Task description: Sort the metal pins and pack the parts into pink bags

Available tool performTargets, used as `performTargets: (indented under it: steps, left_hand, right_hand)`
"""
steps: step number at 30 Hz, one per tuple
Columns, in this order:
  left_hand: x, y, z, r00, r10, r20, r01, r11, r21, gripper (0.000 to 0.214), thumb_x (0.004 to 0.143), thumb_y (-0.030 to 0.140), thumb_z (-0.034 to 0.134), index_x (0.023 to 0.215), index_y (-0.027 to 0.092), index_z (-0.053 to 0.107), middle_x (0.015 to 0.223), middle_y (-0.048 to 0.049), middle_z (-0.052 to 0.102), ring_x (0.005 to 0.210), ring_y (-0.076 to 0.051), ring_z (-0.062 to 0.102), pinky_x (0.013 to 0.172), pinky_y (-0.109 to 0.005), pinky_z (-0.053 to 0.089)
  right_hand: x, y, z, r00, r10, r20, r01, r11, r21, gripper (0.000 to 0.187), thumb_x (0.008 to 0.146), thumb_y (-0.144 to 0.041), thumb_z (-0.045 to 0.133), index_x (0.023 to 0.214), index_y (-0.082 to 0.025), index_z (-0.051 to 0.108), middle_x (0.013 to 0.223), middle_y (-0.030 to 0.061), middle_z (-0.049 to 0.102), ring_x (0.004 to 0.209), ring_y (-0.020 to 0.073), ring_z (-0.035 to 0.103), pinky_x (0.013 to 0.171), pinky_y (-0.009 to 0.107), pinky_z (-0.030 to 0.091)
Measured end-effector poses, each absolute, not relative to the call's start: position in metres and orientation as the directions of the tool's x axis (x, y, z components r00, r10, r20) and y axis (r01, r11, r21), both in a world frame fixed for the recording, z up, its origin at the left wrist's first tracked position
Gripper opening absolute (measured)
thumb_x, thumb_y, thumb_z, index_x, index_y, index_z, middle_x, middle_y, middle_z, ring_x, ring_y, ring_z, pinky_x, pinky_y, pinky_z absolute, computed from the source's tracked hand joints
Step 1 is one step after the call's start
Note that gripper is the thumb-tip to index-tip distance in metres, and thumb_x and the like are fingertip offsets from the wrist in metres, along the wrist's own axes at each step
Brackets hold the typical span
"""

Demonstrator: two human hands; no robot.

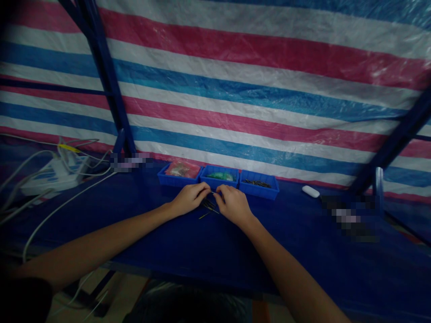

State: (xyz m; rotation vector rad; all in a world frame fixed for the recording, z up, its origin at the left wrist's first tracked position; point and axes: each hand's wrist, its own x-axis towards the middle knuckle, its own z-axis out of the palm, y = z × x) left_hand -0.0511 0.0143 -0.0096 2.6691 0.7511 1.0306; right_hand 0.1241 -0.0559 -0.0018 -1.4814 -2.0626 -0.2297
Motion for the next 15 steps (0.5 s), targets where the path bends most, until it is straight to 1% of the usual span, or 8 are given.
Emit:
performTargets:
  steps: [2,5,8,11,13,15]
  left_hand:
    - [-0.0515,0.0137,-0.0087,0.633,0.523,0.571,0.397,-0.853,0.34,0.021,0.092,0.027,0.041,0.083,0.018,0.057,0.07,0.0003,0.062,0.064,-0.013,0.06,0.062,-0.023,0.042]
    - [-0.0517,0.0129,-0.0081,0.642,0.521,0.563,0.394,-0.853,0.341,0.022,0.093,0.028,0.039,0.081,0.018,0.056,0.069,0.0004,0.062,0.062,-0.013,0.059,0.06,-0.023,0.041]
    - [-0.0515,0.0126,-0.0088,0.625,0.535,0.568,0.387,-0.845,0.37,0.017,0.092,0.028,0.041,0.094,0.019,0.055,0.071,0.0009,0.062,0.062,-0.013,0.059,0.06,-0.023,0.042]
    - [-0.0513,0.0126,-0.0102,0.619,0.541,0.57,0.365,-0.84,0.4,0.02,0.09,0.027,0.044,0.108,0.018,0.05,0.073,0.0013,0.063,0.063,-0.013,0.059,0.06,-0.024,0.043]
    - [-0.0511,0.0128,-0.011,0.628,0.537,0.563,0.358,-0.842,0.403,0.021,0.09,0.025,0.045,0.109,0.019,0.05,0.073,0.0016,0.063,0.062,-0.013,0.059,0.06,-0.024,0.043]
    - [-0.051,0.0132,-0.0115,0.633,0.535,0.559,0.363,-0.843,0.397,0.018,0.089,0.025,0.045,0.105,0.019,0.052,0.073,0.0017,0.063,0.061,-0.013,0.059,0.059,-0.023,0.042]
  right_hand:
    - [0.1235,-0.0566,-0.0012,-0.21,0.806,0.554,0.908,0.371,-0.196,0.012,0.088,-0.027,0.051,0.094,-0.02,0.058,0.077,0.0021,0.065,0.068,0.0155,0.059,0.063,0.025,0.04]
    - [0.1235,-0.0563,-0.001,-0.221,0.802,0.555,0.909,0.375,-0.18,0.009,0.088,-0.024,0.05,0.09,-0.02,0.057,0.076,0.0023,0.064,0.069,0.0159,0.059,0.063,0.026,0.04]
    - [0.1244,-0.0548,-0.0018,-0.225,0.802,0.554,0.909,0.377,-0.176,0.011,0.09,-0.023,0.047,0.088,-0.02,0.057,0.081,0.0037,0.065,0.074,0.0165,0.061,0.067,0.026,0.041]
    - [0.1255,-0.0535,-0.0029,-0.225,0.8,0.556,0.909,0.378,-0.176,0.016,0.092,-0.024,0.043,0.088,-0.02,0.058,0.086,0.0051,0.067,0.08,0.0175,0.062,0.072,0.027,0.043]
    - [0.1258,-0.0531,-0.0033,-0.224,0.803,0.552,0.911,0.374,-0.175,0.018,0.093,-0.024,0.042,0.089,-0.019,0.058,0.086,0.0056,0.067,0.081,0.0179,0.062,0.073,0.027,0.043]
    - [0.1255,-0.0533,-0.0031,-0.224,0.807,0.546,0.913,0.37,-0.172,0.019,0.093,-0.024,0.041,0.089,-0.019,0.059,0.086,0.0059,0.067,0.081,0.0181,0.062,0.073,0.027,0.043]
